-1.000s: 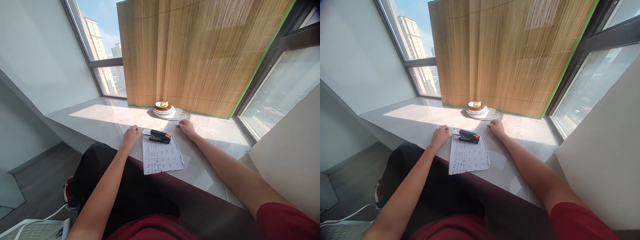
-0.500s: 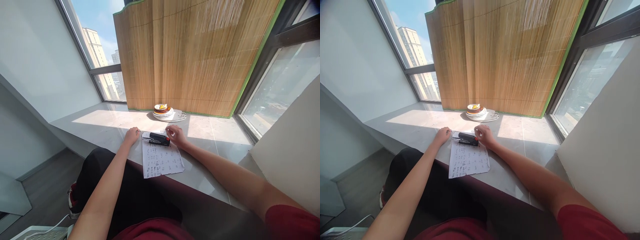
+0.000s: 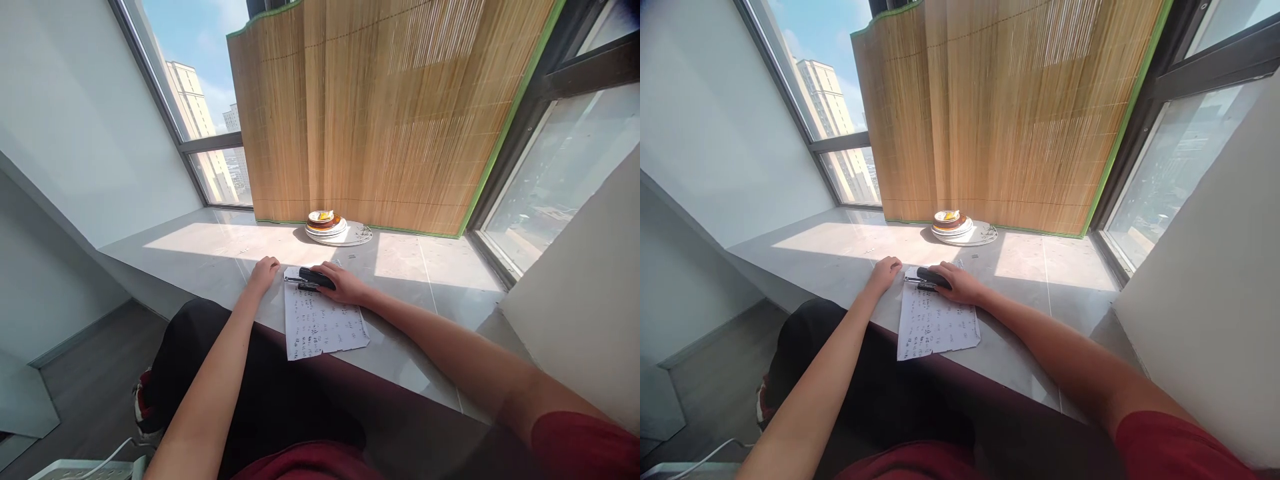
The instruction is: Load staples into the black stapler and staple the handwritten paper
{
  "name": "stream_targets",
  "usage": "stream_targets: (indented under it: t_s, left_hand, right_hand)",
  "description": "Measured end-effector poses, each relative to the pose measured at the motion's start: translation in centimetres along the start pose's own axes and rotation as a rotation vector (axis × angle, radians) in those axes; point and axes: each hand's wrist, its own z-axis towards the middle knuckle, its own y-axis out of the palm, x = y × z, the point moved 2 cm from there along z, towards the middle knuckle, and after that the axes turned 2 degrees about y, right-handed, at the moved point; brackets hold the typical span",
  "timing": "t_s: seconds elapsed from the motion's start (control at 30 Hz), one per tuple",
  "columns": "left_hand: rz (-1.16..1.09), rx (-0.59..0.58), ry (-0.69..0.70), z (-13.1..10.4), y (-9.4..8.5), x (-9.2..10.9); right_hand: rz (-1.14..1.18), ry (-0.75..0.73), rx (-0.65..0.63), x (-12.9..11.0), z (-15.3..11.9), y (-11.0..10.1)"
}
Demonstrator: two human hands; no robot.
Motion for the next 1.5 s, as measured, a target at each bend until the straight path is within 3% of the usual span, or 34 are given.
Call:
stream_targets:
  t_s: [0.17,0.33,0.5,0.6,0.8,1.0,1.23,1.5]
  left_hand:
    - [-0.076,0.075,-0.005,-1.3,-0.6,0.9]
    - [-0.167,0.083,0.027,-3.6,-1.2,3.1]
    - [-0.131,0.239,0.060,-5.0,-1.2,5.4]
    - [-0.164,0.262,0.067,-5.4,-1.0,6.2]
    - [-0.269,0.158,0.120,-5.7,-0.7,6.4]
    - [-0.381,-0.026,0.105,-5.8,-0.6,6.5]
    - [-0.469,-0.116,-0.005,-5.7,-0.2,5.5]
    - [-0.583,-0.150,-0.007,-5.4,0.6,4.3]
  right_hand:
    - [0.014,-0.009,0.001,0.1,0.1,-0.1]
    - [0.018,-0.013,0.000,-0.1,0.2,-0.2]
    - [0.069,0.003,-0.021,-0.1,0.3,0.0]
    - [0.073,0.006,-0.010,0.0,0.3,0.1]
    - [0.069,-0.048,-0.043,-0.5,0.0,-0.2]
    - [0.094,-0.067,-0.058,-0.8,0.0,-0.3]
    - [0.097,-0.060,-0.052,-0.5,0.0,-0.2]
    - [0.108,-0.052,-0.062,-0.6,0.0,-0.3]
